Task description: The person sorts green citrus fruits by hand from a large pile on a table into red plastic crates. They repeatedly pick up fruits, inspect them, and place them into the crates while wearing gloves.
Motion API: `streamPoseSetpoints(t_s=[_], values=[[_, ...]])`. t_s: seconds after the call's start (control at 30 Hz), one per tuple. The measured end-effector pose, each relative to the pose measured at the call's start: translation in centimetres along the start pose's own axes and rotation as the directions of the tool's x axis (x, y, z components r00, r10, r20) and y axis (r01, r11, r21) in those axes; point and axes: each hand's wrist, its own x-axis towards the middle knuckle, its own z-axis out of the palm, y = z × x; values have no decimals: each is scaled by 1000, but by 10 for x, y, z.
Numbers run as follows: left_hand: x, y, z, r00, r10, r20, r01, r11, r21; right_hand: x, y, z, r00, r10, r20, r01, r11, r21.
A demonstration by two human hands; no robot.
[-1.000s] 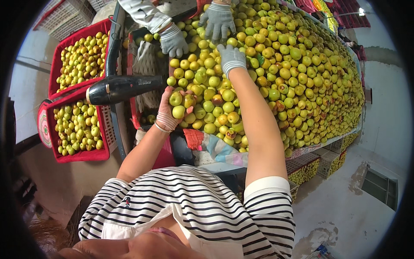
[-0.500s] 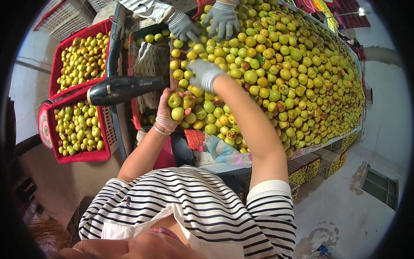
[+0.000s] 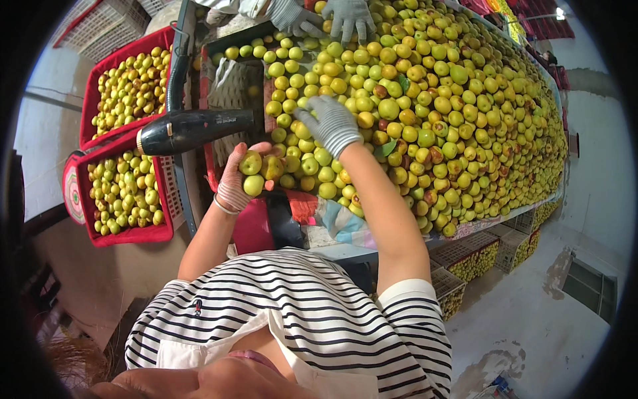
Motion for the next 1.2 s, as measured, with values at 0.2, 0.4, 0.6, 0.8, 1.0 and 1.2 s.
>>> streamPoseSetpoints(t_s=[0.2, 0.4, 0.6, 0.8, 1.0, 1.2], values=[[-37, -12, 6, 986, -78, 147, 41, 970, 241, -65, -98, 26, 994, 21, -105, 26, 904, 428], [-87, -10, -43, 977, -112, 183, 138, 981, -136, -81, -94, 48, 988, -66, -140, 120, 896, 427], [-152, 49, -82, 944, 314, 99, -295, 941, -168, -72, -26, 36, 1000, -30, -1, 29, 945, -324], [-211, 142, -207, 786, 574, -232, -603, 794, -81, -11, -16, 46, 998, 58, 12, -50, 927, -371], [-197, 162, -274, 592, 512, -623, -750, 633, -192, 23, 20, 42, 991, 130, -36, -135, 950, -283], [-178, 131, -213, 183, 750, -635, -473, 634, 612, 6, 21, 17, 909, 339, -243, -294, 934, 202]])
